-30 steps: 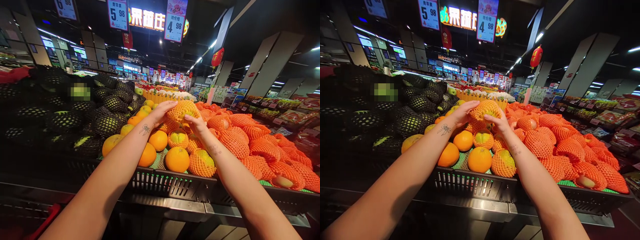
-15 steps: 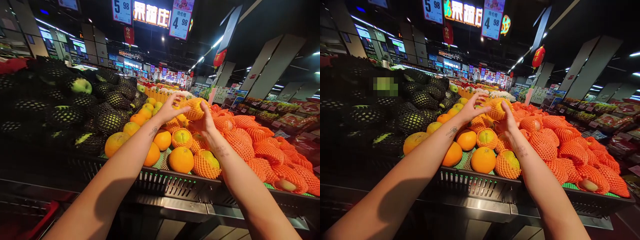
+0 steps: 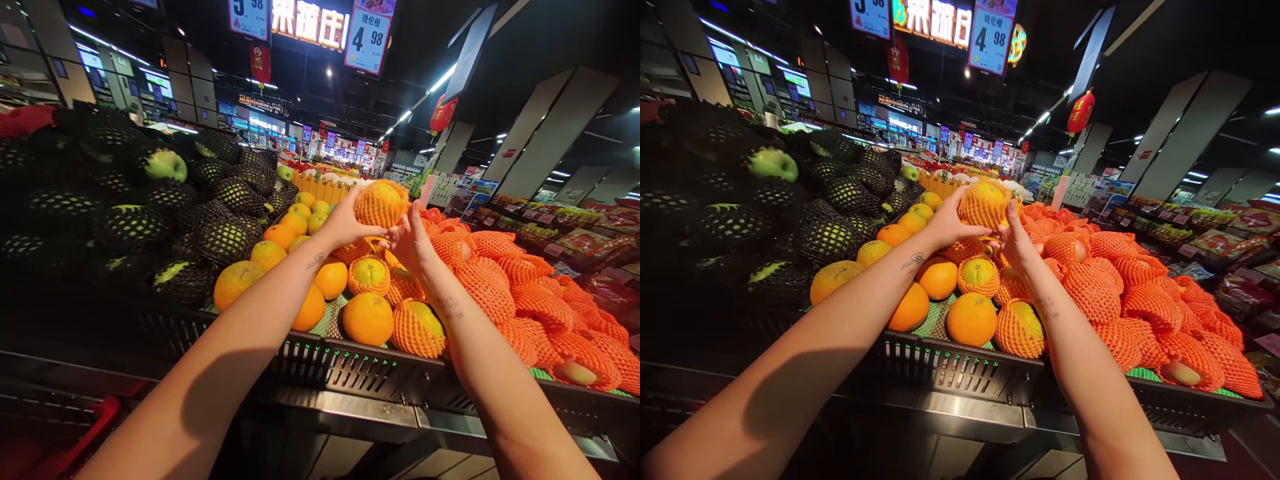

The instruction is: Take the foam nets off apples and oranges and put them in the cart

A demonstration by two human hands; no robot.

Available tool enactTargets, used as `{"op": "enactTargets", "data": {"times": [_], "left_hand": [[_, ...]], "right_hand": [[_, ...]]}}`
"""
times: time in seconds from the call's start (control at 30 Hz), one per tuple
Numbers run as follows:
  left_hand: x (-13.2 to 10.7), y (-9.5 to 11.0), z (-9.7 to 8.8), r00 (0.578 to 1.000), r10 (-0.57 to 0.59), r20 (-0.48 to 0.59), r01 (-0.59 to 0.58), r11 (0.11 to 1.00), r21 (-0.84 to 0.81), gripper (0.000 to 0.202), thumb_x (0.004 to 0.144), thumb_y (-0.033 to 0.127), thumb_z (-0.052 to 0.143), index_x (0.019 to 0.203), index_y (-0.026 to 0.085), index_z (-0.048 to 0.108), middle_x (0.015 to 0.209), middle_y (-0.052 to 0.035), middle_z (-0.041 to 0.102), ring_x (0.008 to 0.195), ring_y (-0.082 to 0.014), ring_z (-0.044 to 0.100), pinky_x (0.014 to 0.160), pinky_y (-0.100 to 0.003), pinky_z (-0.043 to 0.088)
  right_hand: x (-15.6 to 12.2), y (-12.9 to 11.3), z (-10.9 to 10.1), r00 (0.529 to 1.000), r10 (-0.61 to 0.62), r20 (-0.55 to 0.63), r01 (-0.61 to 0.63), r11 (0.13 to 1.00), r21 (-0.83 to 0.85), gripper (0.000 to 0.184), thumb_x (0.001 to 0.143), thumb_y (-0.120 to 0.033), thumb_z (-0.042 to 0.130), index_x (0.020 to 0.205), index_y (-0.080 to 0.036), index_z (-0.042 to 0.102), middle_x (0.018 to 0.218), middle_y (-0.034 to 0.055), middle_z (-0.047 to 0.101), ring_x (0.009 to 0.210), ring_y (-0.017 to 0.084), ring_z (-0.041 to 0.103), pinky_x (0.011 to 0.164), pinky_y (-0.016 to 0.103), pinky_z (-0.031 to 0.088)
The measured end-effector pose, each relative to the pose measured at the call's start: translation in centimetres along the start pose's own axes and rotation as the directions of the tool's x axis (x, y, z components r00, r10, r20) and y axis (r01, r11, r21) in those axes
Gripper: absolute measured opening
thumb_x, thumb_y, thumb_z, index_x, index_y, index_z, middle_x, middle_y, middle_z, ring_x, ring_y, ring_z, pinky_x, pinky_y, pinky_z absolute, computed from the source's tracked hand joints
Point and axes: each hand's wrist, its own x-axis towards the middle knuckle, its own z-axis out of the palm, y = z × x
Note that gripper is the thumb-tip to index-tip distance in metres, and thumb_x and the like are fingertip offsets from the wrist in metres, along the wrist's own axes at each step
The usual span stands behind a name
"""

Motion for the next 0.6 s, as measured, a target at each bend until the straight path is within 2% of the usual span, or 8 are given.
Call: {"op": "enactTargets", "data": {"times": [0.1,0.2,0.27,0.33,0.37,0.43,0.53,0.6], "left_hand": [[0.5,-0.4,-0.6,0.949,-0.166,-0.268,0.174,0.985,0.006,0.073,0.063,0.028,0.092,0.124,0.021,0.052,0.127,-0.0111,0.063,0.129,-0.0329,0.057,0.105,-0.042,0.048],[0.7,-0.8,-1.6,0.801,-0.353,-0.484,0.396,0.918,-0.014,0.074,0.069,0.033,0.089,0.125,0.024,0.041,0.126,-0.0139,0.061,0.131,-0.0361,0.054,0.098,-0.042,0.048],[0.7,-1.0,-2.2,0.707,-0.421,-0.569,0.486,0.873,-0.041,0.078,0.07,0.033,0.088,0.126,0.025,0.035,0.126,-0.0165,0.06,0.13,-0.0379,0.053,0.096,-0.044,0.047],[0.4,-1.2,-2.7,0.666,-0.438,-0.603,0.532,0.846,-0.028,0.081,0.067,0.031,0.09,0.126,0.024,0.034,0.123,-0.0176,0.06,0.128,-0.0396,0.055,0.094,-0.045,0.047],[0.3,-1.3,-2.9,0.67,-0.432,-0.604,0.547,0.837,0.008,0.082,0.065,0.03,0.09,0.125,0.024,0.035,0.122,-0.0175,0.06,0.127,-0.0403,0.056,0.093,-0.045,0.047],[0.2,-1.7,-3.1,0.72,-0.411,-0.559,0.568,0.812,0.134,0.079,0.062,0.029,0.092,0.123,0.024,0.04,0.122,-0.0173,0.062,0.127,-0.0409,0.057,0.094,-0.045,0.047],[0.3,-2.5,-2.8,0.826,-0.4,-0.397,0.536,0.776,0.332,0.066,0.063,0.026,0.09,0.118,0.022,0.052,0.129,-0.0183,0.064,0.128,-0.0398,0.058,0.104,-0.047,0.046],[0.7,-2.9,-2.3,0.882,-0.402,-0.247,0.468,0.809,0.355,0.048,0.07,0.02,0.081,0.113,0.019,0.06,0.134,-0.0185,0.065,0.129,-0.0363,0.059,0.111,-0.045,0.043]], "right_hand": [[0.3,0.0,-0.6,0.993,-0.007,-0.118,0.01,1.0,0.027,0.106,0.065,-0.094,0.063,0.147,-0.029,0.046,0.116,0.0112,0.071,0.109,0.03,0.07,0.083,0.041,0.06],[0.4,-0.1,-0.8,0.983,-0.004,-0.186,0.011,0.999,0.033,0.103,0.066,-0.093,0.063,0.144,-0.028,0.044,0.119,0.0124,0.071,0.108,0.03,0.07,0.083,0.041,0.059],[0.4,-0.1,-0.8,0.98,0.003,-0.199,0.005,0.999,0.036,0.101,0.065,-0.091,0.067,0.141,-0.027,0.044,0.119,0.0129,0.071,0.107,0.03,0.07,0.083,0.041,0.059],[0.4,-0.1,-0.8,0.98,0.004,-0.2,0.004,0.999,0.04,0.101,0.064,-0.089,0.069,0.139,-0.027,0.045,0.119,0.0129,0.072,0.107,0.03,0.07,0.082,0.041,0.058],[0.4,-0.1,-0.8,0.979,0.0,-0.203,0.008,0.999,0.038,0.101,0.063,-0.089,0.069,0.138,-0.027,0.045,0.117,0.0126,0.072,0.107,0.03,0.07,0.082,0.041,0.058],[0.6,0.0,-0.9,0.976,-0.014,-0.216,0.021,0.999,0.032,0.101,0.062,-0.089,0.069,0.138,-0.027,0.046,0.114,0.0115,0.072,0.107,0.03,0.07,0.08,0.04,0.057],[0.9,0.2,-1.2,0.97,-0.014,-0.243,0.024,0.999,0.037,0.102,0.061,-0.088,0.07,0.138,-0.026,0.046,0.11,0.011,0.072,0.102,0.028,0.07,0.077,0.037,0.056],[1.1,0.5,-1.5,0.966,-0.005,-0.258,0.015,0.999,0.037,0.102,0.061,-0.088,0.071,0.138,-0.026,0.046,0.109,0.0109,0.072,0.099,0.026,0.069,0.074,0.036,0.055]]}}
